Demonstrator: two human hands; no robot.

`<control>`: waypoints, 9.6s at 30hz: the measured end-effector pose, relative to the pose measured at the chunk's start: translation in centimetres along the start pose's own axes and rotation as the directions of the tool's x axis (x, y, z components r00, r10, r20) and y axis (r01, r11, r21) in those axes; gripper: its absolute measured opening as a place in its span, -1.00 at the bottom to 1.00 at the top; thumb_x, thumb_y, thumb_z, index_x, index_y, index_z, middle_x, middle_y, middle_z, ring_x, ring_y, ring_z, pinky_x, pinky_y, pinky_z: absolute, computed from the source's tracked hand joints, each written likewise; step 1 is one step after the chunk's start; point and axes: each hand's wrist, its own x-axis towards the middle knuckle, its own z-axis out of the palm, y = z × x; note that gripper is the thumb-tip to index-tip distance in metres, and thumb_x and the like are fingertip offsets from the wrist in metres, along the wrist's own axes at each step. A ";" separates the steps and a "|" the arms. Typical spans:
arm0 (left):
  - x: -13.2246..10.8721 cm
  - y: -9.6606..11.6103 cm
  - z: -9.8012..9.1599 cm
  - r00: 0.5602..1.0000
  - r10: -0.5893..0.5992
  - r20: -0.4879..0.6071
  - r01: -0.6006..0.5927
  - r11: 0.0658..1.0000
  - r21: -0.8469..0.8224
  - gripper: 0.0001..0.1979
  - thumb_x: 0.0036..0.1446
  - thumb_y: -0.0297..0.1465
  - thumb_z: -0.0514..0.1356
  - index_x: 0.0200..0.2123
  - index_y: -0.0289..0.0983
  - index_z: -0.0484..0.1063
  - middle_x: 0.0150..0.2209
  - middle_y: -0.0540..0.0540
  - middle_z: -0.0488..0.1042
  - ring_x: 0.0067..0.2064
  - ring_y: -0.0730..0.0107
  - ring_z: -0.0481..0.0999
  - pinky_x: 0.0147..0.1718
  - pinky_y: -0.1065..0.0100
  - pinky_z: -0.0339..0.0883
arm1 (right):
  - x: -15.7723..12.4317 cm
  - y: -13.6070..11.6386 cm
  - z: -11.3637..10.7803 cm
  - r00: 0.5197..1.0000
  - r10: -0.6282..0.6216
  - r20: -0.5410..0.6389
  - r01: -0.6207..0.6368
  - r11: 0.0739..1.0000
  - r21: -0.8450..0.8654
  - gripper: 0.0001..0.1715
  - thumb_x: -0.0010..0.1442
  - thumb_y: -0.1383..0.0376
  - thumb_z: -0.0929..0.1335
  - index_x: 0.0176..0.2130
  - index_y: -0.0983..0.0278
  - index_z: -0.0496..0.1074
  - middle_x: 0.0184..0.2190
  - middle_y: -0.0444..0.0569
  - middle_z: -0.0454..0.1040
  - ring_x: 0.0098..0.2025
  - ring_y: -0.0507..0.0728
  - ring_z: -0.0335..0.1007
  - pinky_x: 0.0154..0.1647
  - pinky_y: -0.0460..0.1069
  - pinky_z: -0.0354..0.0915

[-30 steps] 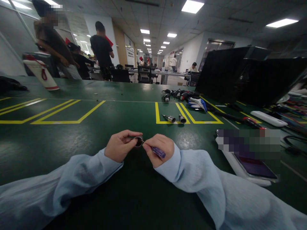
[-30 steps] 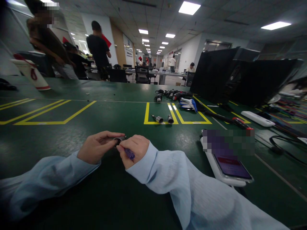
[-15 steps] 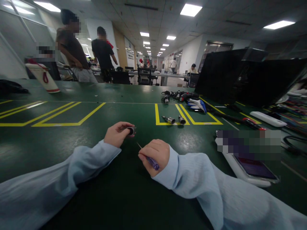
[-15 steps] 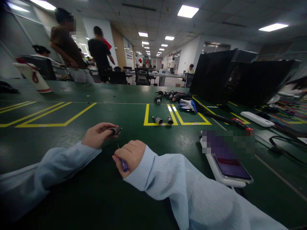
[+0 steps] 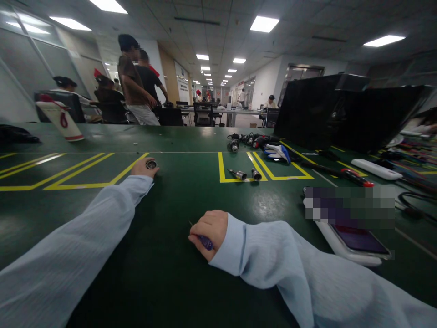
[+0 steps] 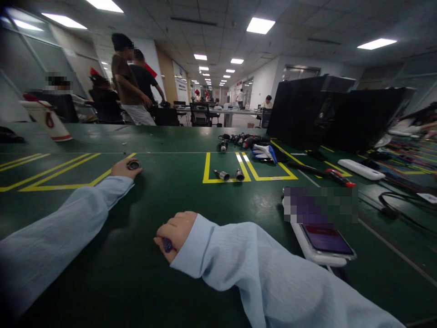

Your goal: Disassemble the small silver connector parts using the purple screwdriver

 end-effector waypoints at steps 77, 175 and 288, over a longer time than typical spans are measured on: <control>-13.1 9.3 2.4 0.575 0.642 0.508 -0.674 0.723 -0.151 -0.94 -0.11 -0.41 0.07 -0.55 -0.28 0.25 -0.60 0.02 0.34 -0.54 0.47 0.33 -0.55 0.47 0.15 | -0.1 1.0 0.5 0.783 0.550 -0.290 -0.430 0.816 0.387 -0.89 -0.07 0.38 0.28 -0.54 0.30 0.40 -0.54 -0.07 0.46 -0.46 0.04 0.34 -0.35 -0.05 0.25; -13.8 9.5 1.6 0.558 0.733 0.390 -0.779 0.625 -0.059 -0.94 -0.07 -0.47 0.05 -0.53 -0.29 0.28 -0.56 -0.02 0.36 -0.50 0.45 0.36 -0.51 0.44 0.19 | -0.5 2.9 -0.1 0.681 0.723 0.111 -0.365 0.204 0.908 -0.90 -0.12 0.31 0.33 -0.53 0.29 0.46 -0.60 -0.10 0.51 -0.42 0.05 0.35 -0.29 -0.04 0.20; -13.9 9.9 2.0 0.659 0.660 0.361 -0.648 0.741 -0.173 -0.87 -0.07 -0.39 0.09 -0.58 -0.32 0.26 -0.64 0.03 0.29 -0.59 0.53 0.27 -0.61 0.51 0.12 | -0.5 3.1 0.5 0.681 0.703 0.203 -0.266 -0.021 0.964 -0.88 -0.10 0.29 0.36 -0.54 0.33 0.40 -0.60 -0.08 0.51 -0.50 0.02 0.38 -0.53 -0.11 0.21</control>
